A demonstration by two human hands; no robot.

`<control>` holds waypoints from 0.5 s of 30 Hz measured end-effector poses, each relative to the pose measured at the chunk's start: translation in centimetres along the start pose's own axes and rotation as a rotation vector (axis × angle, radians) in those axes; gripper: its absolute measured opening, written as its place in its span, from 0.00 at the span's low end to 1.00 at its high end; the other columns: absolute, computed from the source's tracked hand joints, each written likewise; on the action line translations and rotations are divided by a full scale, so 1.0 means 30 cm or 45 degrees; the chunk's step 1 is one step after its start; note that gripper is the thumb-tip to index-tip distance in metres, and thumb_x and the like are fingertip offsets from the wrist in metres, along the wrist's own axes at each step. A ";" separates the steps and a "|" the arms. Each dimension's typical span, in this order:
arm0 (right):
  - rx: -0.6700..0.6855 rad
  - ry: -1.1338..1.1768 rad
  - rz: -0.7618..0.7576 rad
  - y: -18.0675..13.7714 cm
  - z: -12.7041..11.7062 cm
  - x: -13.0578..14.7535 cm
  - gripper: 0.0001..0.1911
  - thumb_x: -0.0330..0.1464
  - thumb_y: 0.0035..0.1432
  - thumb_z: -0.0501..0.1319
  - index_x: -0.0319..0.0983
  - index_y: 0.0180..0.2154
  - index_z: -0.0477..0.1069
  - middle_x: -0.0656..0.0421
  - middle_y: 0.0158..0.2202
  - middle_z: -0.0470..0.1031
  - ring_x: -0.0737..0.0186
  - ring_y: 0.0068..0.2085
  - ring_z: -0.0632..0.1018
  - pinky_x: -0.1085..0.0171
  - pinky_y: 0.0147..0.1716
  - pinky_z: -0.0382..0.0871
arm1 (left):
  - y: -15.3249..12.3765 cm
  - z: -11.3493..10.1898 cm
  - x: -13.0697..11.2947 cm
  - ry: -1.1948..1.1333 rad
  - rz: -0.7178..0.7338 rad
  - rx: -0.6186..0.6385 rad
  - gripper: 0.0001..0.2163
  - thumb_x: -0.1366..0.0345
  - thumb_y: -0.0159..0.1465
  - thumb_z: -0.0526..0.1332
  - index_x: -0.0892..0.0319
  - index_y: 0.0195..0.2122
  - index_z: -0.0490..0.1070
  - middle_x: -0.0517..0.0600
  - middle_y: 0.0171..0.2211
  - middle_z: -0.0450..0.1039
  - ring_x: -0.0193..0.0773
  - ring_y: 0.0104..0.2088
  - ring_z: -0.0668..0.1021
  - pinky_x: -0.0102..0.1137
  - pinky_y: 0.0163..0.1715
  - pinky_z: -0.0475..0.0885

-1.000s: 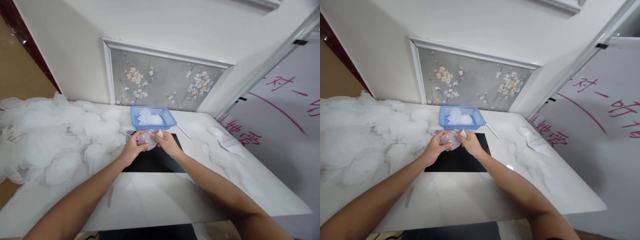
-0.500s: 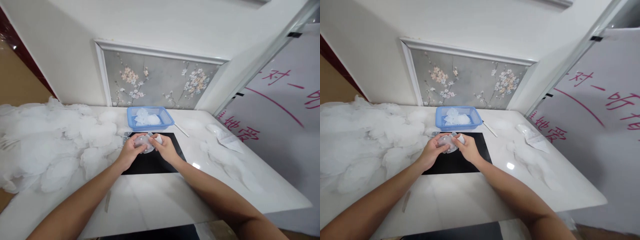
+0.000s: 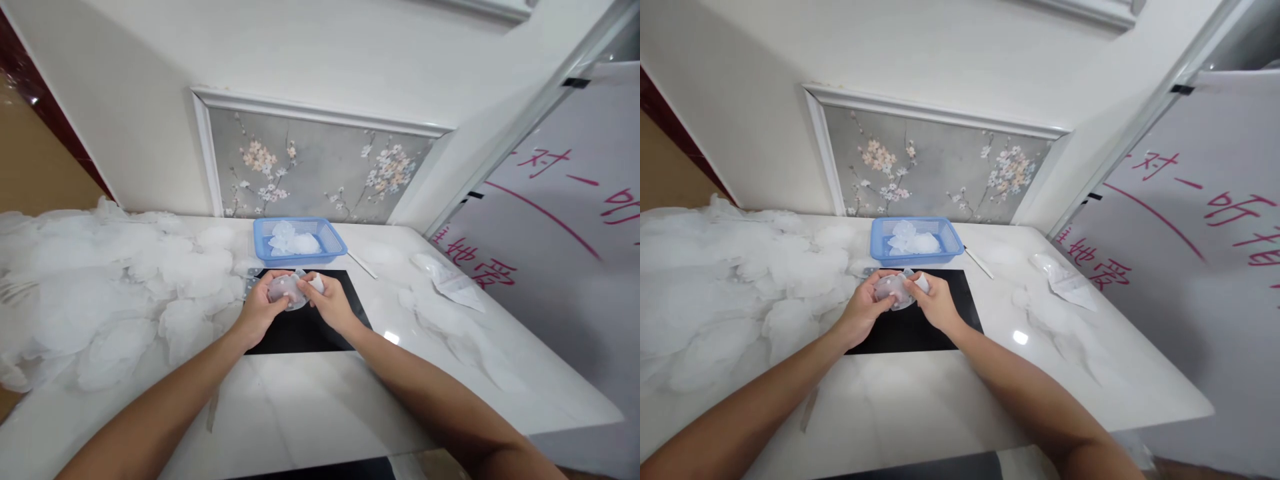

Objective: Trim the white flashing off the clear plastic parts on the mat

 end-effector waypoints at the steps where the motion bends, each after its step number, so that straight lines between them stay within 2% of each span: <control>1: -0.005 0.009 0.013 0.003 -0.001 -0.003 0.23 0.53 0.53 0.61 0.38 0.28 0.70 0.64 0.17 0.62 0.68 0.21 0.63 0.66 0.22 0.57 | 0.001 0.000 0.000 -0.005 0.008 0.007 0.17 0.72 0.51 0.66 0.57 0.43 0.70 0.45 0.33 0.73 0.32 0.32 0.74 0.26 0.32 0.68; 6: -0.013 0.020 0.039 0.001 0.002 -0.007 0.23 0.53 0.53 0.61 0.38 0.28 0.70 0.64 0.18 0.62 0.67 0.21 0.63 0.66 0.22 0.58 | 0.000 -0.002 0.011 -0.036 -0.029 0.018 0.17 0.70 0.51 0.67 0.57 0.42 0.70 0.44 0.32 0.73 0.32 0.31 0.73 0.25 0.31 0.67; 12: -0.039 -0.143 -0.132 -0.033 0.019 0.021 0.19 0.47 0.58 0.59 0.38 0.28 0.71 0.61 0.23 0.68 0.65 0.26 0.67 0.66 0.27 0.61 | -0.001 -0.009 0.031 0.003 -0.038 -0.057 0.16 0.62 0.52 0.70 0.57 0.40 0.72 0.46 0.33 0.75 0.35 0.33 0.76 0.28 0.33 0.69; 15: -0.067 -0.128 -0.091 -0.032 0.018 0.016 0.19 0.48 0.57 0.59 0.39 0.28 0.71 0.62 0.22 0.67 0.65 0.25 0.67 0.66 0.26 0.61 | 0.003 -0.009 0.029 0.037 -0.022 -0.030 0.16 0.62 0.53 0.70 0.57 0.42 0.73 0.48 0.35 0.76 0.36 0.34 0.76 0.28 0.34 0.69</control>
Point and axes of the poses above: each hand's wrist, its own y-axis towards the middle knuckle, its own z-axis out of the palm, x = y × z, the point moved 1 cm from there along y, towards the middle knuckle
